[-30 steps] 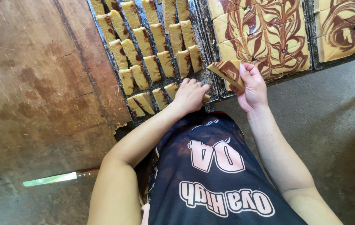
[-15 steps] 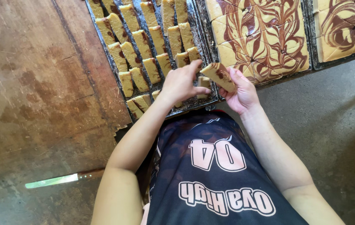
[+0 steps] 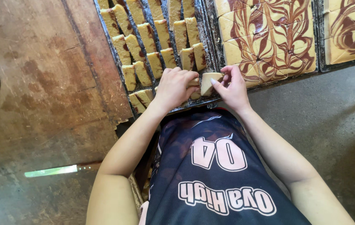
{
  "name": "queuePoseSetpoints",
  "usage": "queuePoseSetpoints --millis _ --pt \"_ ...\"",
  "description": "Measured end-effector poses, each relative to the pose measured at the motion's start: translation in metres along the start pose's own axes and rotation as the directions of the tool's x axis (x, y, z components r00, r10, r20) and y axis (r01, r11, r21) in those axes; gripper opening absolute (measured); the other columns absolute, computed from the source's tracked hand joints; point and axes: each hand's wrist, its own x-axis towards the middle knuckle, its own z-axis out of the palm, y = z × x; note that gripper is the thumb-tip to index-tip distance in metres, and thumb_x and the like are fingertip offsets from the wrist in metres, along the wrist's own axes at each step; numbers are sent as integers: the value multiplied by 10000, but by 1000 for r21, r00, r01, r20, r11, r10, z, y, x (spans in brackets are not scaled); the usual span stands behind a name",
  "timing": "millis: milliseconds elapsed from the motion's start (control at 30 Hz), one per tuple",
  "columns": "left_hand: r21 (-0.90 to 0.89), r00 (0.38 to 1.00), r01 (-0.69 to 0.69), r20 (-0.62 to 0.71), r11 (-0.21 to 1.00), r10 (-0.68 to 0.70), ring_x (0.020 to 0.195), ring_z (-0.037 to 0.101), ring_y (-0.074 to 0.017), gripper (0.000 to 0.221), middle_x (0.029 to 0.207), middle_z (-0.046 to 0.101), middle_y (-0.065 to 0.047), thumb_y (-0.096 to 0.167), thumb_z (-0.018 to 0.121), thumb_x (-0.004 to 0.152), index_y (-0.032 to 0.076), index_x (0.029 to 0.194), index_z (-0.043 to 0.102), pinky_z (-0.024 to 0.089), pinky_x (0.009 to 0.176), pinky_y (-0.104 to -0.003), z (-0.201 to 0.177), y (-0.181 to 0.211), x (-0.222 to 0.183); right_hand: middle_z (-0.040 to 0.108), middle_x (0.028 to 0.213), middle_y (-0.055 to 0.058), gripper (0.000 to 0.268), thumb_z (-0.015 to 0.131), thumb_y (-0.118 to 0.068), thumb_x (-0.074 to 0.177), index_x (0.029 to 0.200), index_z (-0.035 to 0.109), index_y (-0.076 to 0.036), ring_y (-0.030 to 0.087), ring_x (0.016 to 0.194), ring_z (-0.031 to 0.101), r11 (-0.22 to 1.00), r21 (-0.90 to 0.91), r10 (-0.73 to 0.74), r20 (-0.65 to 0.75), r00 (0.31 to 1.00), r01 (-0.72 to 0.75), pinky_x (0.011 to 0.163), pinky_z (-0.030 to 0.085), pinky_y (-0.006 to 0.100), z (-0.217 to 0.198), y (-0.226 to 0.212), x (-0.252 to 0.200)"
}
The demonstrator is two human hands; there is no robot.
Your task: The person arranges slices of marbled cake on trays by hand, picking them up and placing them in rows.
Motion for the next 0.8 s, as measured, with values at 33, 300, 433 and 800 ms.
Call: queuePoseSetpoints --millis 33,300,433,800 --pt "65 997 42 61 997 -46 977 634 -266 443 1017 733 -37 333 847 775 159 1158 707 427 879 -441 10 -6 2 519 898 -11 414 819 -179 902 1169 532 -46 80 744 537 1000 1 -3 4 1000 3 676 485 222 3 0 0" --pt "226 964 188 141 956 -223 1049 613 -270 406 1037 716 -29 262 813 796 181 1172 682 426 919 -445 42 -22 -3 514 999 52 581 842 -201 917 1333 468 -42 80 778 528 984 178 24 -51 998 -14 692 502 258 7 -7 -5" --pt "230 968 179 133 957 -213 1043 613 -278 426 1036 710 -38 263 817 778 184 1174 682 424 909 -457 48 -18 -2 526 1157 147 856 898 -231 756 1417 395 -25 219 755 611 980 -199 28 193 981 11 703 543 357 13 -4 -7" --pt "160 981 186 -81 969 -175 1160 590 -334 596 1229 675 -101 258 869 705 128 1246 654 418 977 -490 23 14 -12 572 1274 220 810 859 -282 796 1449 466 -8 402 1136 589 844 -261 -345 403 848 468 945 496 481 -5 12 29"
